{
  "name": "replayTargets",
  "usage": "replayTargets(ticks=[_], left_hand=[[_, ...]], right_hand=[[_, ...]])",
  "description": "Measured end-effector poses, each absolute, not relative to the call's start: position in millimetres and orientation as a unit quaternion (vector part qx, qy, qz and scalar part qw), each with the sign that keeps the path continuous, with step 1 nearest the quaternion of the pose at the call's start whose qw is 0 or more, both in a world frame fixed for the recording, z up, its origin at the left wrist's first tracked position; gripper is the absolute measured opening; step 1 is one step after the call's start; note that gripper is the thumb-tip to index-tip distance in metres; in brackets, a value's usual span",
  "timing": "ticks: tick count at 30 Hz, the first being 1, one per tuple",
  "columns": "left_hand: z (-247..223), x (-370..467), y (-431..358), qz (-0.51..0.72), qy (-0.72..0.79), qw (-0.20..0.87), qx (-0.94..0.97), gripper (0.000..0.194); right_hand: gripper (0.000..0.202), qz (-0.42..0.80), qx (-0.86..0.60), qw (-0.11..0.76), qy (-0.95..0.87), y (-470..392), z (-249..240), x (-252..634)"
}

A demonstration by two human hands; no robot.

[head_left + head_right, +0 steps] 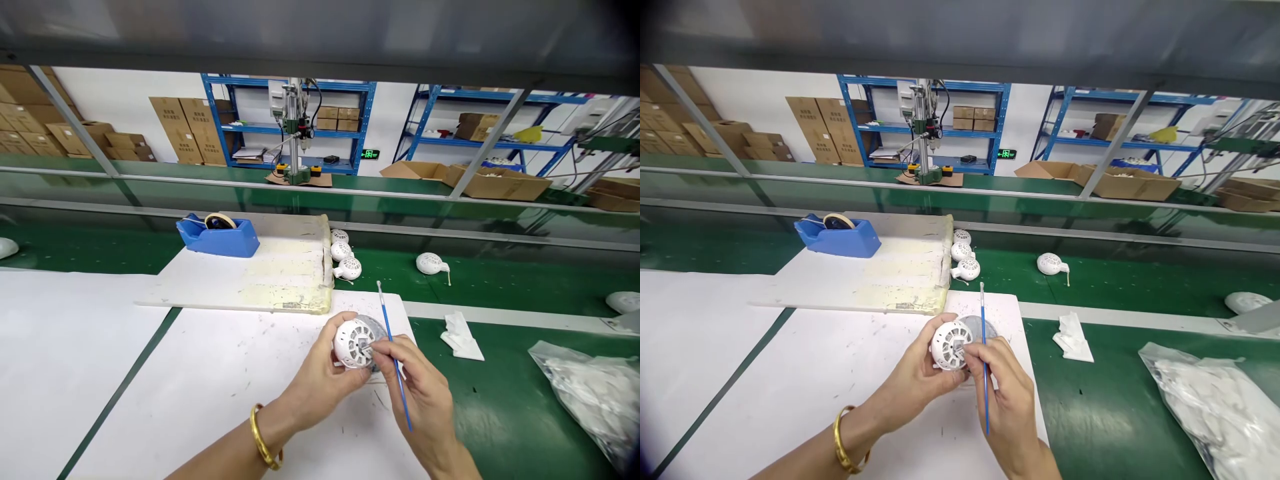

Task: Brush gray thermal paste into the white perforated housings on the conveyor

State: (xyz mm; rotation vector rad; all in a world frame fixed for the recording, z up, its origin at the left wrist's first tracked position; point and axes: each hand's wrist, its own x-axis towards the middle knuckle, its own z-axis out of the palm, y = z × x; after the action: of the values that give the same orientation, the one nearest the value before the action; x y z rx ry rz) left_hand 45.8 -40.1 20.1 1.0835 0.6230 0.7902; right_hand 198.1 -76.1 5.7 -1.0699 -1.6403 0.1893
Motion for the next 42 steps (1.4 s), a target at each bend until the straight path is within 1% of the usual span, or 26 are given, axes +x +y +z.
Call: replayTargets(ticks=[5, 9, 16, 21, 25, 27, 29, 30, 32, 34, 35, 37, 40, 42], left_hand=[[18, 40, -36, 0.312, 0.276, 0.756, 0.505, 0.063], [19, 40, -37, 0.296, 0.271, 0.762, 0.508, 0.066], [20, 39, -36, 0.292, 0.276, 0.759, 0.512, 0.068], [12, 34, -37, 0.284, 0.318, 0.724, 0.543, 0.068], [5, 18, -38, 0.272, 0.376, 0.669, 0.581, 0.068], [4, -1, -28, 0.272, 0.398, 0.652, 0.586, 0.066], [5, -32, -5, 0.301, 0.444, 0.599, 0.595, 0.066], [6, -51, 11, 0.327, 0.482, 0.545, 0.603, 0.067], [9, -97, 49, 0.374, 0.571, 0.385, 0.621, 0.072], [12, -145, 86, 0.355, 0.696, 0.181, 0.597, 0.072], [15, -167, 101, 0.351, 0.73, 0.131, 0.572, 0.071], [21, -204, 123, 0.337, 0.776, 0.069, 0.528, 0.068], [30, -238, 138, 0.315, 0.824, 0.036, 0.47, 0.064], [35, -244, 145, 0.299, 0.838, 0.019, 0.456, 0.059]], right_hand=[[0.024, 0.153, -0.445, 0.458, -0.755, -72, 21, 213], [0.021, 0.166, -0.46, 0.429, -0.76, -70, 26, 213], [0.012, 0.126, -0.487, 0.424, -0.753, -70, 27, 213], [0.012, 0.104, -0.485, 0.397, -0.772, -68, 20, 204], [0.016, 0.063, -0.493, 0.42, -0.76, -66, 7, 194], [0.017, 0.054, -0.497, 0.451, -0.74, -67, 2, 193], [0.014, 0.061, -0.512, 0.5, -0.695, -71, -1, 195], [0.013, 0.066, -0.526, 0.524, -0.667, -74, -1, 196], [0.015, 0.076, -0.567, 0.55, -0.608, -81, -2, 198], [0.018, 0.084, -0.607, 0.554, -0.564, -88, -4, 200], [0.019, 0.091, -0.618, 0.556, -0.548, -91, -5, 201], [0.022, 0.11, -0.625, 0.564, -0.528, -96, -7, 205], [0.024, 0.139, -0.623, 0.56, -0.528, -100, -12, 215], [0.025, 0.155, -0.627, 0.553, -0.527, -102, -16, 223]])
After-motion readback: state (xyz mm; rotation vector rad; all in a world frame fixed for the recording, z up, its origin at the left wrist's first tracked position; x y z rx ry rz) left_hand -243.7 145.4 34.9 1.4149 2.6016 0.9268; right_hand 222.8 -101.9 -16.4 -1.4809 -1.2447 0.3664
